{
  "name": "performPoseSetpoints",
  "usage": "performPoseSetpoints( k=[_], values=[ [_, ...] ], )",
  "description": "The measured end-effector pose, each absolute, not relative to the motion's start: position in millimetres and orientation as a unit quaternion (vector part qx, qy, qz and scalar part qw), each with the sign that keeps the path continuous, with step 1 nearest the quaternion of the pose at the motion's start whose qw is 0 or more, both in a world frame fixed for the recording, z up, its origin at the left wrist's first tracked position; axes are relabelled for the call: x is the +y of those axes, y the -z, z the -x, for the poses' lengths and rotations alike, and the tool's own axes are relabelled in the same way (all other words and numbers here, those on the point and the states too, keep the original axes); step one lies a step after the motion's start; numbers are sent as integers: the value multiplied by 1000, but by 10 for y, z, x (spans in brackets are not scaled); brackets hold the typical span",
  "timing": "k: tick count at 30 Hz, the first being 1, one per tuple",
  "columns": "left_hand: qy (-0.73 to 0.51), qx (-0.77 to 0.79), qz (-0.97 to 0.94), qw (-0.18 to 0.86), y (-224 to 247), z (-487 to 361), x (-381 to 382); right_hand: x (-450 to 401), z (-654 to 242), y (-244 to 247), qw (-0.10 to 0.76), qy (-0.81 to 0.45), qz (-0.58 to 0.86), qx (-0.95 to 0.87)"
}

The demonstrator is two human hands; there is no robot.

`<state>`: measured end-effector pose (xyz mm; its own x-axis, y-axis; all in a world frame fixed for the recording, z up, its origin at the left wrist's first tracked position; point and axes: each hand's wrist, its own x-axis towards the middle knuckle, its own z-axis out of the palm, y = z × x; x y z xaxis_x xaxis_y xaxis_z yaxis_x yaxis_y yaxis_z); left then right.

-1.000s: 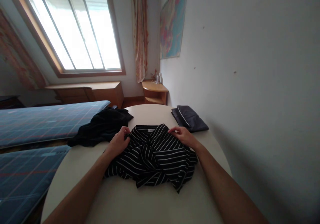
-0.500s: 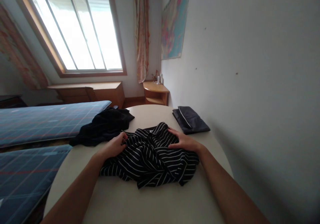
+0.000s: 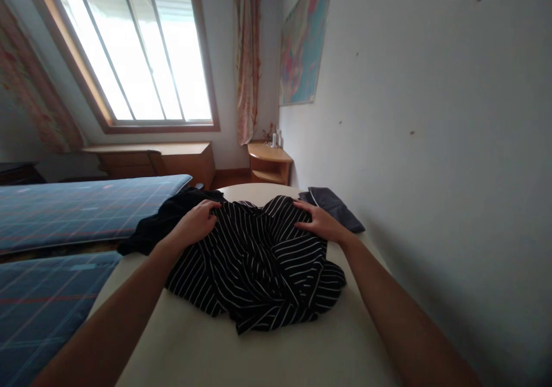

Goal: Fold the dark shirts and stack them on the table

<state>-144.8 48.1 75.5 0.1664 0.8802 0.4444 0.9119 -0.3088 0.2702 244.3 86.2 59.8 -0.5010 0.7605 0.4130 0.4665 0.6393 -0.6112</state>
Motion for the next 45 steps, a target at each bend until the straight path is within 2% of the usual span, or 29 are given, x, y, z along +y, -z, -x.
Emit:
performPoseSetpoints(
  k=[6,11,14,18,24,32,40,45],
  values=[
    [213,-629,741,103,-1000,1407,1063,1419,-2224,-950,360,-103,377,-847],
    [169,-664,721,107,-847,1189,1233,1711,-2018,-913,357,-49,469,-806],
    [120,-671,727,81,-612,1024,1099,1653,-1954,-704,297,-31,525,-797],
    [130,-658,737,78,-387,851,777,1346,-1913,-490,227,-14,536,-813],
    [133,-644,753,27,-340,716,224,760,-1892,-445,211,-50,490,-844],
    [16,-649,760,-16,-343,913,5,464,-1981,-184,181,-91,486,-850],
    [114,-697,706,42,-832,1073,272,514,-2015,-113,199,-62,522,-827],
    [227,-678,694,88,-1178,1166,548,668,-2110,-9,278,-82,535,-793]
  ],
)
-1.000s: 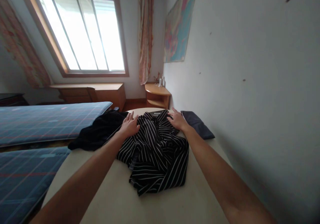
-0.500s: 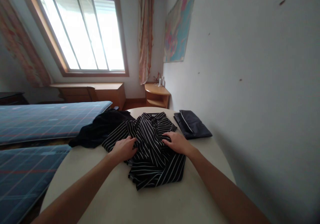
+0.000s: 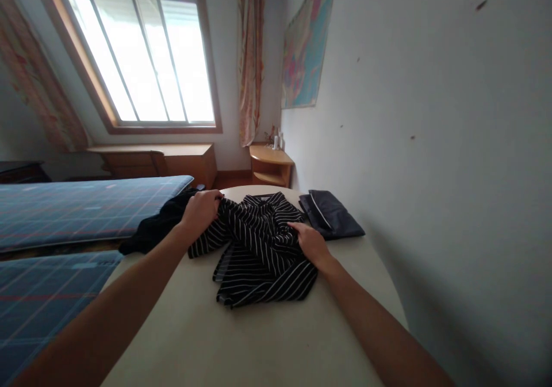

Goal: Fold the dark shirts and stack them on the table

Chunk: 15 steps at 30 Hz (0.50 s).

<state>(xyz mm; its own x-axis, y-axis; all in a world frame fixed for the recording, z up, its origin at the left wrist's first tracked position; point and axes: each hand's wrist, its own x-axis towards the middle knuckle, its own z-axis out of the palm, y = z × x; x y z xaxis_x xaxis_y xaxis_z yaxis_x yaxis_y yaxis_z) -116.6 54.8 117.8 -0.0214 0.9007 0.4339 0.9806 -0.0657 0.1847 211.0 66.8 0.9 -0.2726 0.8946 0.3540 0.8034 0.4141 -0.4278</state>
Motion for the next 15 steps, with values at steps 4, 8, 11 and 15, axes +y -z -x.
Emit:
performPoseSetpoints(
  k=[4,8,11,15],
  values=[
    [278,-660,689,114,-1180,1215,755,667,-2152,1,342,-46,510,-788],
    [251,-653,706,110,-906,1158,718,461,-2163,-169,374,7,450,-811],
    [228,-657,711,109,-641,1026,550,225,-2147,-316,321,-49,362,-874],
    [199,-659,725,-4,-312,857,308,-2,-2061,-376,206,-123,266,-934]
  ],
)
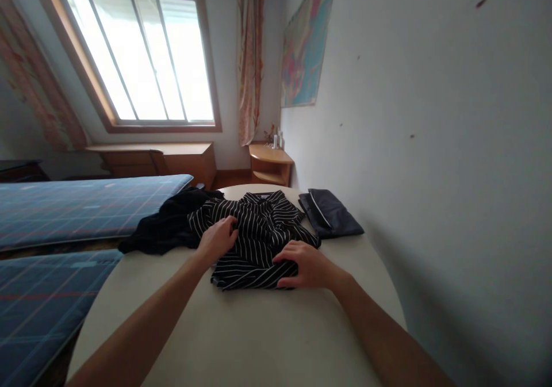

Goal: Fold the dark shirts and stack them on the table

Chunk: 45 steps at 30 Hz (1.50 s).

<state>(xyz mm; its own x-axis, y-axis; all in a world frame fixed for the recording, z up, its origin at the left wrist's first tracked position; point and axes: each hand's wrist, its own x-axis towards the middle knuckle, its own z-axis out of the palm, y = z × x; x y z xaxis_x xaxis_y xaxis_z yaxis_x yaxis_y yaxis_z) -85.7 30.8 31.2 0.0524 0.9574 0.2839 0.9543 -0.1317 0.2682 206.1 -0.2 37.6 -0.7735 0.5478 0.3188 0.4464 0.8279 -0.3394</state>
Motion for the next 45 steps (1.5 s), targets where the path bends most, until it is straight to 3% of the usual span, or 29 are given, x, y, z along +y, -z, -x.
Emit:
performPoseSetpoints(
  k=[4,13,20,26,35,40,45],
  values=[
    [-225,629,-743,38,-32,884,138,7,-2030,-333,184,-128,269,-937],
    [-205,597,-775,27,51,1035,106,309,-2490,-288,348,-73,418,-836],
    [-275,592,-757,33,22,988,114,412,-2560,-199,426,-68,470,-770],
    [-296,608,-735,46,-2,991,119,393,-2487,-172,388,-21,522,-759],
    [-402,573,-713,40,28,1024,159,240,-2220,-101,287,-53,322,-901],
    [-437,594,-676,9,-75,1135,172,325,-2351,-151,394,-68,340,-851],
    [-454,684,-571,-4,-182,1432,193,400,-2569,-195,505,-64,445,-737]
  ],
)
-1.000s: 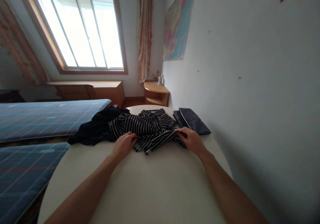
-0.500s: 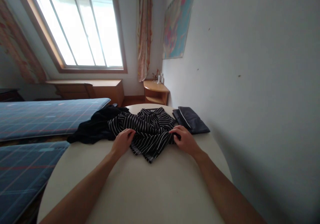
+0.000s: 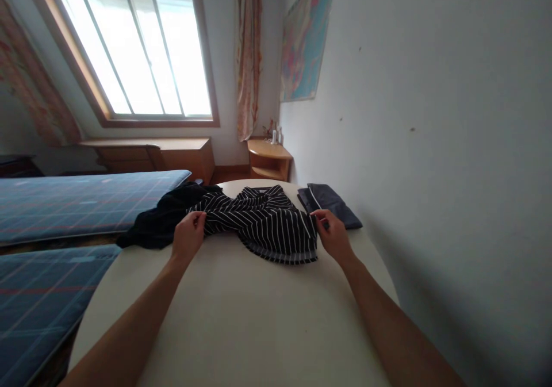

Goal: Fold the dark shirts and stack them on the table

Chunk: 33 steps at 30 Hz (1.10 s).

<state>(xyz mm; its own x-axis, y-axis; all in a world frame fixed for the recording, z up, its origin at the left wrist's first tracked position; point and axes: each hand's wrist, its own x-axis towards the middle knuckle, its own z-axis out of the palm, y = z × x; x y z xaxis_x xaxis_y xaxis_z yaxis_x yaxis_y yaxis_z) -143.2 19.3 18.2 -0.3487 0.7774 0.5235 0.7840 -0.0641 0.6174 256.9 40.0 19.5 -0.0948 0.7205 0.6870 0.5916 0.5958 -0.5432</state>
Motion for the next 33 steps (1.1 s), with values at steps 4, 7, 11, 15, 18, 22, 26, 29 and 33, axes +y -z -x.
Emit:
performPoseSetpoints(
  k=[4,7,11,15,18,22,26,29,33],
  values=[
    [447,-720,531,-3,-144,1614,219,443,-2610,-150,492,-95,497,-709],
    [428,-712,556,-23,-80,1602,231,426,-2572,-147,470,-123,511,-709],
    [417,-677,607,8,-24,1477,201,299,-2479,-233,449,-93,448,-768],
    [405,-608,682,22,3,1390,143,143,-2314,-261,321,-73,321,-888],
    [407,-539,737,32,-6,1355,119,112,-2185,-192,235,-84,300,-921],
    [444,-493,747,55,-77,1307,103,180,-2144,-129,241,-104,306,-915],
    [499,-509,699,56,-151,1292,87,268,-2257,-161,348,-128,399,-838],
    [524,-539,657,51,-165,1325,87,329,-2351,-176,426,-139,467,-763],
    [486,-590,639,83,-155,1363,91,400,-2423,-125,466,-118,514,-710]
  ],
)
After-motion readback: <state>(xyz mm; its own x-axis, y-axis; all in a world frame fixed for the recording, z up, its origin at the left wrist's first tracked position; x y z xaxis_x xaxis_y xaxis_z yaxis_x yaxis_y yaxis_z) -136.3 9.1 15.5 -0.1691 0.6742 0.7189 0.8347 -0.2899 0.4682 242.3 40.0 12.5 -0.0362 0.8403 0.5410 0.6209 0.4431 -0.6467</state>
